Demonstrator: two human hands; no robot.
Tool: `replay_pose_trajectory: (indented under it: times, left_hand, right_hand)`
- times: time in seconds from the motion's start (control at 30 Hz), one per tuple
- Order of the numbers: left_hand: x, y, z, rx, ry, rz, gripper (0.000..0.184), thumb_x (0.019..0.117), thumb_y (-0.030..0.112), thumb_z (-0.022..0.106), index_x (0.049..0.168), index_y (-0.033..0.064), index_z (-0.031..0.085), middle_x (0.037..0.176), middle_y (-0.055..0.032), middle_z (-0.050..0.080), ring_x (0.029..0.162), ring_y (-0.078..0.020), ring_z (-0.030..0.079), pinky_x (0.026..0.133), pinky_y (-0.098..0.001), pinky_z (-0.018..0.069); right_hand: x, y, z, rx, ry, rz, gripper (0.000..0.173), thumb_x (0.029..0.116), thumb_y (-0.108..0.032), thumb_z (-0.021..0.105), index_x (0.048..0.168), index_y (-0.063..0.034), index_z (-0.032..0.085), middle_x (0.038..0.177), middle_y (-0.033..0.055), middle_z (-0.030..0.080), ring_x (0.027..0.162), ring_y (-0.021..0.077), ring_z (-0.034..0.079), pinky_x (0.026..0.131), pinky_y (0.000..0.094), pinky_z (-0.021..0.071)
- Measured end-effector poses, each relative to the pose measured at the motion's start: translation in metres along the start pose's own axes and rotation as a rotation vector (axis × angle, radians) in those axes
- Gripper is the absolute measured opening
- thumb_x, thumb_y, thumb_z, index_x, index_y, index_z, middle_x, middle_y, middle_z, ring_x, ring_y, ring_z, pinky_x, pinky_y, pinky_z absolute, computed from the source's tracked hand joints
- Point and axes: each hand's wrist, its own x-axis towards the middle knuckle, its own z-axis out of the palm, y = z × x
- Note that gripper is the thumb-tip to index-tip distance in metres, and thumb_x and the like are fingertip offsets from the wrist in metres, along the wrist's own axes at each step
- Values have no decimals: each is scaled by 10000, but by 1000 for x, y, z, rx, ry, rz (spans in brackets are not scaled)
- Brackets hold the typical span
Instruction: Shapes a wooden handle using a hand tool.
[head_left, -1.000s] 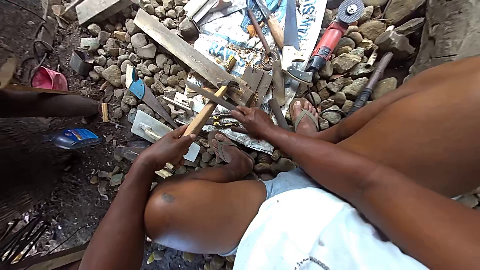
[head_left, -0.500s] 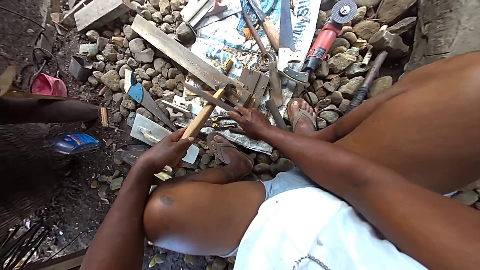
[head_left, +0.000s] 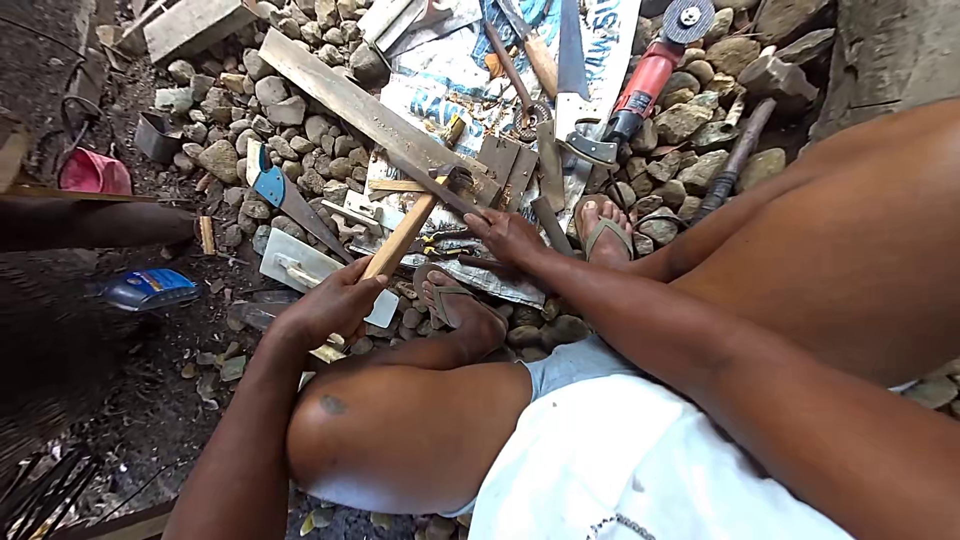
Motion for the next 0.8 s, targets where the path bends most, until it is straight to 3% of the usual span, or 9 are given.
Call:
replay_pose_trajectory:
  times: [0.03,0.13,0.23,0.3,0.4,0.53,0.7,0.8]
  left_hand:
    - [0,0,0,2,-2,1,458,1088,420,486,1532,325,423,715,-114,554,473,-214,552,422,-351,515]
    - [1,-1,0,-1,-24,8,436,1091,415,479,1511,307,437,687,-100,526,465,-208,538,421,-350,517]
    - [-1,1,0,7,-13,-2,447,1091,414,482,1523,312,427,709,-114,548,465,-214,541,424,-353,515]
    - [0,1,0,16,-15,-1,444,1090,421,477,1518,315,424,699,-110,535,460,-210,533,419,-353,512]
    - [4,-3,0,13,-23,-1,450,1086,424,488,1520,322,425,706,-114,548,472,-214,544,429,-357,518]
    - [1,-2,2,38,-2,-8,452,1090,424,483,1524,318,416,699,-104,525,463,-213,531,420,-356,510]
    - [2,-3,4,88,26,-7,489,1090,397,497,1557,324,371,765,-128,565,483,-217,545,438,-358,519]
    - [-1,1,5,113,38,-5,482,1090,408,495,1550,317,388,794,-132,588,498,-225,558,445,-370,526]
  right_hand:
    - [-1,1,-2,-13,-6,-4,662,1057,-663,301,1364,-191,649,1108,176,738,1052,394,706,881,655,533]
    - [-7,0,4,-70,-13,-112,620,1052,-674,299,1253,-206,652,934,136,721,897,359,717,761,615,553]
    - [6,6,2,28,8,4,637,1061,-654,303,1314,-199,671,1101,167,738,1051,387,706,881,654,532]
    - [7,10,-1,33,-5,27,646,1057,-663,302,1318,-198,667,1122,167,733,1079,385,697,902,659,523]
    - [-3,2,5,-25,-16,-59,631,1045,-677,323,1355,-228,639,1024,152,739,969,379,718,812,642,547]
    - [1,-4,4,-30,-42,-38,645,1048,-680,308,1386,-229,622,1091,158,738,1037,380,709,853,646,539]
    - [-8,-4,10,65,8,-113,625,1070,-640,292,1321,-191,646,971,144,734,930,350,721,812,611,550]
    - [-14,-8,16,28,-19,-184,637,1052,-670,318,1386,-226,630,952,148,741,910,362,724,801,628,554]
